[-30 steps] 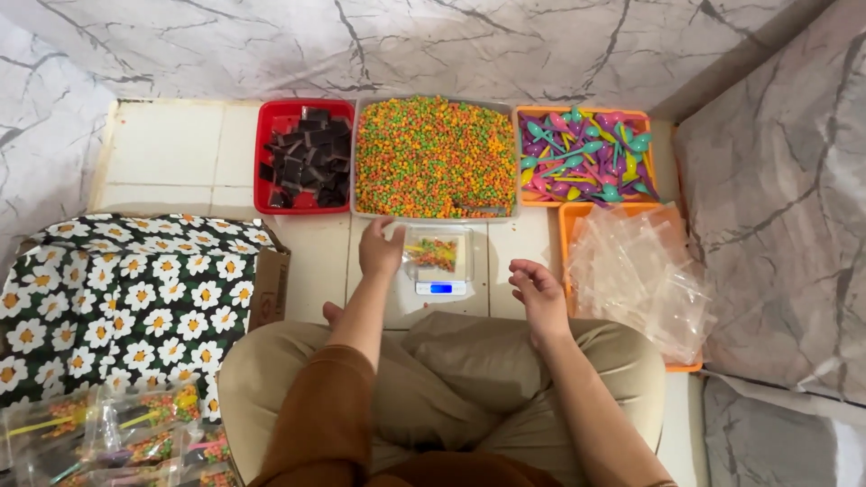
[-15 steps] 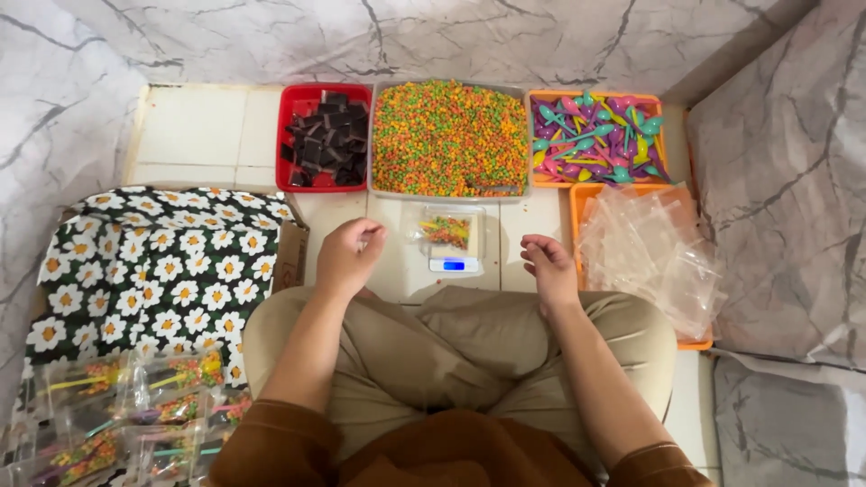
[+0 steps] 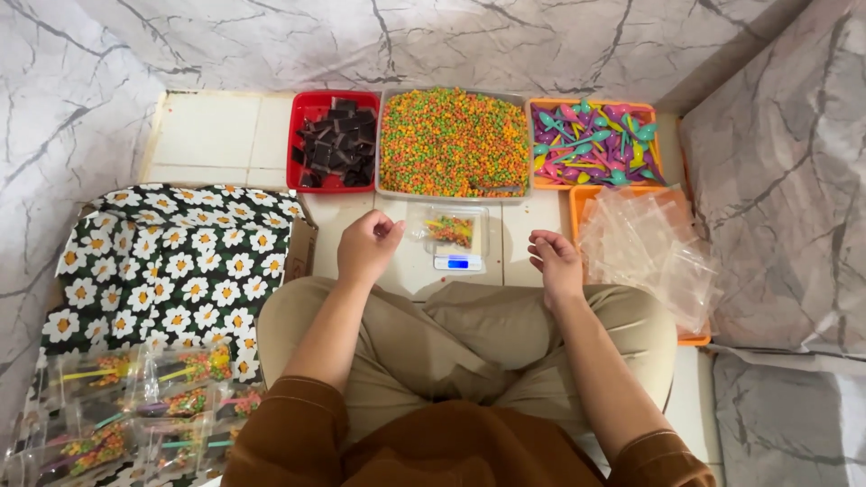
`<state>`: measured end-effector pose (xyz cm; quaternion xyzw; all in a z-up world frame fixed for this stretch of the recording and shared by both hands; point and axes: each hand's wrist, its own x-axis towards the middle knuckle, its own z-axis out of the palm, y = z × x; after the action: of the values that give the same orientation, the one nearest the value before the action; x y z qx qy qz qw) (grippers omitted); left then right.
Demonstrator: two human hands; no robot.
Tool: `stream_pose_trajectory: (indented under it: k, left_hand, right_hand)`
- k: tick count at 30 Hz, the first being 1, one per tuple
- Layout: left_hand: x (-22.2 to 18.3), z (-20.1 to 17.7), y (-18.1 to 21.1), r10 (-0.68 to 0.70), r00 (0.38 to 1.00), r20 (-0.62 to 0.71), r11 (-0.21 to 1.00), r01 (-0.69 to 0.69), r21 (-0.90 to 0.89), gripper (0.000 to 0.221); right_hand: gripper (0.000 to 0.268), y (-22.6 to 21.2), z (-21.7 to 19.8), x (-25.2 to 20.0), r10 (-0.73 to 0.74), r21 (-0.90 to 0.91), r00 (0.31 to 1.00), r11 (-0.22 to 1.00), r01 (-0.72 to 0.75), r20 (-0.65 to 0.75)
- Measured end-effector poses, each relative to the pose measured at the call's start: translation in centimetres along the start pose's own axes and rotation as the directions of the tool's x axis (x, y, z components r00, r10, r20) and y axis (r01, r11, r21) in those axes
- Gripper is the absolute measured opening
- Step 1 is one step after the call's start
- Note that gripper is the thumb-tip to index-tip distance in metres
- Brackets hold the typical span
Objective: A person sitting on the floor portions small colorful snacks into plastic bags using a spoon and a digital scale.
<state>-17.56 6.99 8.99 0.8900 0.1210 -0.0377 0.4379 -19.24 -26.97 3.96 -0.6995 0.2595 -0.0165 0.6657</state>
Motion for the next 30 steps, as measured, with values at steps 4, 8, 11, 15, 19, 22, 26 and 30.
stream_pose_trajectory:
  k: [4,8,11,15,19,22,26,30]
  left_hand:
    - [-0.2,0.5,0.1,0.015,1.000,-0.002,0.999,-0.015,0.043,0.029]
    - [1.0,1.0,2.6,-0.133,0.990,0.050,0.988,0.129,0.083,0.026]
    - [2.7,3.7,1.6,-0.250,0.966,0.062,0.966,0.245,0.087,0.034]
    - [7.2,10.9,-5.8,-0.421,0.900,0.117,0.904,0.405,0.141,0.051]
    - [9.9,16.3,-9.8,-0.468,0.871,0.151,0.883,0.457,0.102,0.058]
    - [9.4,15.8,-8.4,-0.503,0.843,0.191,0.864,0.497,0.081,0.053]
    - [8.0,12.6,-4.6,-0.507,0.823,0.257,0.853,0.521,0.017,0.024]
    - [8.2,12.5,-3.2,-0.455,0.854,0.253,0.881,0.472,-0.007,0.030]
  right_hand:
    - [0.017,0.1,0.1,-0.6,-0.001,-0.007,1.000,1.000,0.001,0.001]
    - [0.015,-0.5,0.2,-0.3,0.011,0.004,1.000,1.000,-0.011,-0.006]
    - [0.016,-0.4,0.3,-0.5,0.018,-0.001,1.000,1.000,-0.018,-0.002]
    - [0.016,-0.4,0.1,-0.7,0.031,-0.029,1.000,0.999,-0.031,0.002]
    - [0.017,-0.2,0.1,0.0,0.038,-0.044,0.999,0.998,-0.037,0.016]
    - [0.016,-0.6,0.2,-0.1,0.046,-0.066,0.999,0.997,-0.045,0.009]
    - [0.020,-0.8,0.2,0.1,0.118,-0.011,0.990,0.993,-0.117,0.083]
    - [0.022,-0.4,1.9,0.5,0.044,-0.237,0.994,0.971,-0.020,0.096]
